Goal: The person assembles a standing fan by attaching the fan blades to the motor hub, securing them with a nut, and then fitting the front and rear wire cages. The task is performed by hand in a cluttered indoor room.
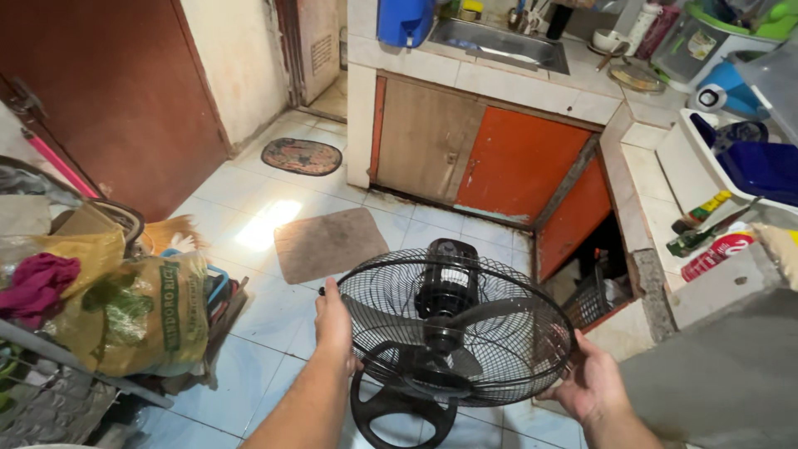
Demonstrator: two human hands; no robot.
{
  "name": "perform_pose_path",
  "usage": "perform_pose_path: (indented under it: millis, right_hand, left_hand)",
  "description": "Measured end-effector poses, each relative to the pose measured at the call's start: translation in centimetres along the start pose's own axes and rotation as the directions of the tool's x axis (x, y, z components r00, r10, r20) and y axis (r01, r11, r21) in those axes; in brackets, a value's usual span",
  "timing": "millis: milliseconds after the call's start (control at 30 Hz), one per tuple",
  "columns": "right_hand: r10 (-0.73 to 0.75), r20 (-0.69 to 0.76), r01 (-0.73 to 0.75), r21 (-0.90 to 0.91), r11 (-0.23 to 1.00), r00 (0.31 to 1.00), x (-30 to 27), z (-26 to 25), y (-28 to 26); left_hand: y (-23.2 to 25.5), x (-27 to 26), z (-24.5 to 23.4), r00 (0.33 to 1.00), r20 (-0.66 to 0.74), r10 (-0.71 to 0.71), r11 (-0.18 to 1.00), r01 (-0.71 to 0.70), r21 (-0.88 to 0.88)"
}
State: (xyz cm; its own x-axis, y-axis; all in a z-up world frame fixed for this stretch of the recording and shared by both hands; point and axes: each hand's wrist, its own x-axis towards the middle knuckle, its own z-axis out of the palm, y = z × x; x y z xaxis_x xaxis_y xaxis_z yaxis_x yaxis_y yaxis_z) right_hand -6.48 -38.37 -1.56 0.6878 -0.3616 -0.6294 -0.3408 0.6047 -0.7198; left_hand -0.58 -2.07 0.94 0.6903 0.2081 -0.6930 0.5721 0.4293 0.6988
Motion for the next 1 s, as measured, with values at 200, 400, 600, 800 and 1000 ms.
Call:
perform_pose_path:
  millis: [200,400,600,800,1000]
  right_hand:
    - [0.036,-0.023,-0.037,-0.067,0.997,0.999,1.3,-1.3,-0.6]
    - [0.038,-0.017,-0.038,-0.027,0.999,0.999,2.0,-1.5,-0.8]
    - [-0.012,-0.061,0.004,-0.115,0.993,0.998,0.9,-0.5,-1.3]
    - [-0.301,-0.078,0.282,-0.192,0.94,0.95,-0.2,0.7,0.0]
    - [-0.64,0.287,0.7,-0.328,0.634,0.713,0.2,-1.1,1.3]
  left_hand:
    - [0.1,0.1,0.5,1.0,-0.01,0.012,1.0,-0.012,0.022]
    - [-0.4,0.3,0.1,1.0,0.009,0.011,0.999,-0.011,-0.032]
    - [-0.2,1.0,-0.4,0.994,0.11,0.01,0.999,-0.007,-0.033]
    - [0.0,0.9,-1.2,0.988,0.157,-0.012,0.999,0.017,-0.036]
    - [-0.8,3.3,-2.4,0.975,0.215,-0.049,0.992,0.073,-0.101]
